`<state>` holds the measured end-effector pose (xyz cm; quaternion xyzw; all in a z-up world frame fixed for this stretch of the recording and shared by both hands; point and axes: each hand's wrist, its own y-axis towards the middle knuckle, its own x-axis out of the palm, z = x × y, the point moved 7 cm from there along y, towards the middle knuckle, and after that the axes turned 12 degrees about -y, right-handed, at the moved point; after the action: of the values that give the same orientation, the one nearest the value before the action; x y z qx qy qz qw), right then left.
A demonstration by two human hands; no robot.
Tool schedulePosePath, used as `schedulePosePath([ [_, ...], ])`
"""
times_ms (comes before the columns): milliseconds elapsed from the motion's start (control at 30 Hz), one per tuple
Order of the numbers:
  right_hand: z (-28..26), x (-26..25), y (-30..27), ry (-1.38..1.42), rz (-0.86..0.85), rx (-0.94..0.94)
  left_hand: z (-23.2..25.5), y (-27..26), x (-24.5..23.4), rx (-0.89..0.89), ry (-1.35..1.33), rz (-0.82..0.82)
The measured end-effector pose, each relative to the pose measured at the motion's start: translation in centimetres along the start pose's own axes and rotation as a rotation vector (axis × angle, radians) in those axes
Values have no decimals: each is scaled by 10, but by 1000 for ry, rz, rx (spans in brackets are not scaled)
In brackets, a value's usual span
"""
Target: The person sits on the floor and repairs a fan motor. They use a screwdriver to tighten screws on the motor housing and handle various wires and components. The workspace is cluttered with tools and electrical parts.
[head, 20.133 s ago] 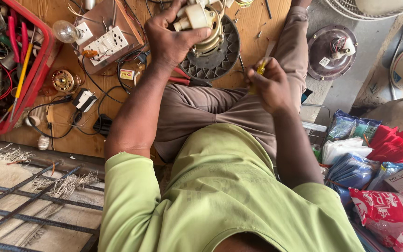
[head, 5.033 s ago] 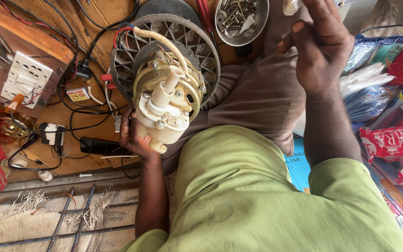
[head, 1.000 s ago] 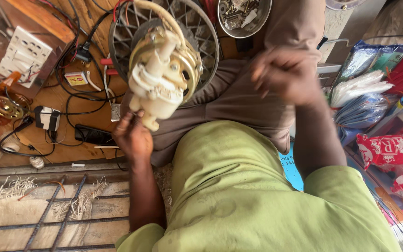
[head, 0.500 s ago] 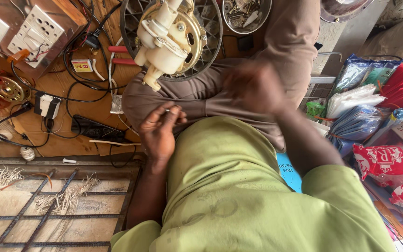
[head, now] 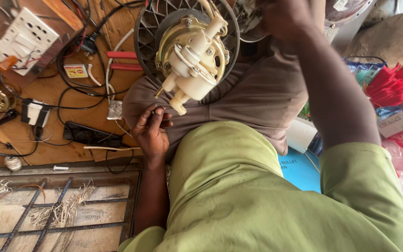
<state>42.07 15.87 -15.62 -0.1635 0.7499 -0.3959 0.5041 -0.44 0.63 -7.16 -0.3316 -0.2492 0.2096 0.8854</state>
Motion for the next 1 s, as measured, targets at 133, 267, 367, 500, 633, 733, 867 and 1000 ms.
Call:
schedulePosePath([
  [133,18,7,-5,-342,-230,-49,1,1,1,-23,-3,-6],
  [267,-9,45,12,-385,-429,-115,2,0,4,-13,24,1],
  [367,-8,47,15,203,-257,-5,3,0,4,-18,4,-5],
  [500,17,28,5,256,-19,-23,1,0,2,-29,5,-3],
  [633,20,21,9,-70,-134,42,1,1,1,-28,16,10],
  [733,-14,4,5,-210,77,-155,1,0,2,-23,26,-9],
  [867,-11,21,9,-337,-94,165,2,1,2,-23,24,-11],
  [1000,-20,32,15,-438,19,55,3,0,3,-15,32,-22],
])
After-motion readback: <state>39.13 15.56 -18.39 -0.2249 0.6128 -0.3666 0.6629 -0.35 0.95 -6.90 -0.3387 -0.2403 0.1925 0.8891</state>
